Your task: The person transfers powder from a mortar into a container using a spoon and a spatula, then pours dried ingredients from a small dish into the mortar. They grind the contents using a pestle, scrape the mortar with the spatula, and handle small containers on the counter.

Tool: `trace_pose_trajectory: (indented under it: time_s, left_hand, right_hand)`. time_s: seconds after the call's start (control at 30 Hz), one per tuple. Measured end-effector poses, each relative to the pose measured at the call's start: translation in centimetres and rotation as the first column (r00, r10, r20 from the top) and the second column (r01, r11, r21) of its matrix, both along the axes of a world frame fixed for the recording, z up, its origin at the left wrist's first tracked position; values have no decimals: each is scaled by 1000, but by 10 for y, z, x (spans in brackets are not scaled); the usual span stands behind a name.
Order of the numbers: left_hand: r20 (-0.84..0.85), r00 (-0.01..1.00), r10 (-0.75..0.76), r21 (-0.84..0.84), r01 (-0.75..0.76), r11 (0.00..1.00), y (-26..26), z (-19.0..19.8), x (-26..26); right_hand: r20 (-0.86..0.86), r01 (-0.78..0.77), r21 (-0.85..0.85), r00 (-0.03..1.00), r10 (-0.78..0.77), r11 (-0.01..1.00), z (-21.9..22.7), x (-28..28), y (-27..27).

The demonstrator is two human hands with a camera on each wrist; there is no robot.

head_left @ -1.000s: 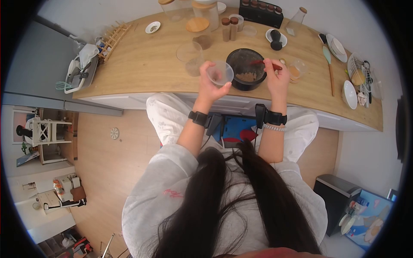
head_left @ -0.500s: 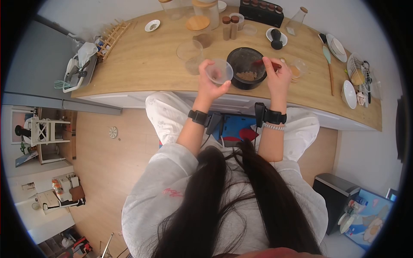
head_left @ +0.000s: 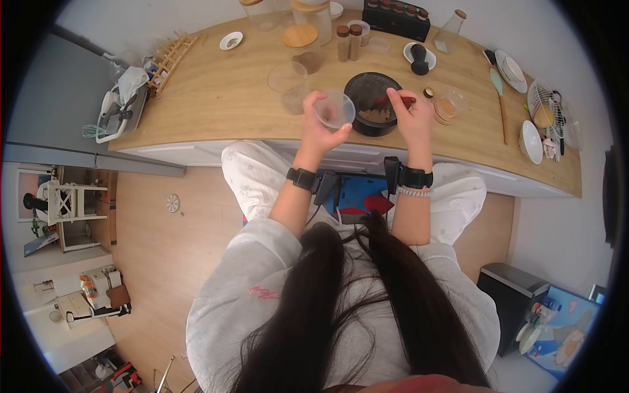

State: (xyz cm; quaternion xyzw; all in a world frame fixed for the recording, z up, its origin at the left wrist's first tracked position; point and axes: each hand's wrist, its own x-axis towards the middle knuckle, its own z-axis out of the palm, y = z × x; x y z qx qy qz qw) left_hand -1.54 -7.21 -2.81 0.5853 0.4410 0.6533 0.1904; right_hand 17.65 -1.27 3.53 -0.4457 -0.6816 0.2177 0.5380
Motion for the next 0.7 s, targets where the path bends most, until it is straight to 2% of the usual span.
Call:
trace_pose_trajectory:
  time_s: [0.07,0.13,0.17,0.23,0.7]
  left_hand:
    - [-5,1000,3,-6,-3,1000,-1,1,0]
    - [-16,1000,6,-9,-6,1000,-2,1,0]
    - [-17,1000,6,-9,-6,1000,-1,1,0]
    - [-10,1000,6,-1,-6,1000,-1,1,0]
    - [-55,998,-10,6,10,1000,0,-1,2]
  right_hand:
    - [7,-23,-23,1000,24,999,-1,0,1]
    - [-109,-43,-84,993,33,996,-7,1,3]
    - [-109,-42,-84,993,33,996,-8,1,4]
    - [-86,27,24,996,-25,999,-8,1,5]
    - [-38,14,25,999,-13,1000,-2,5,2]
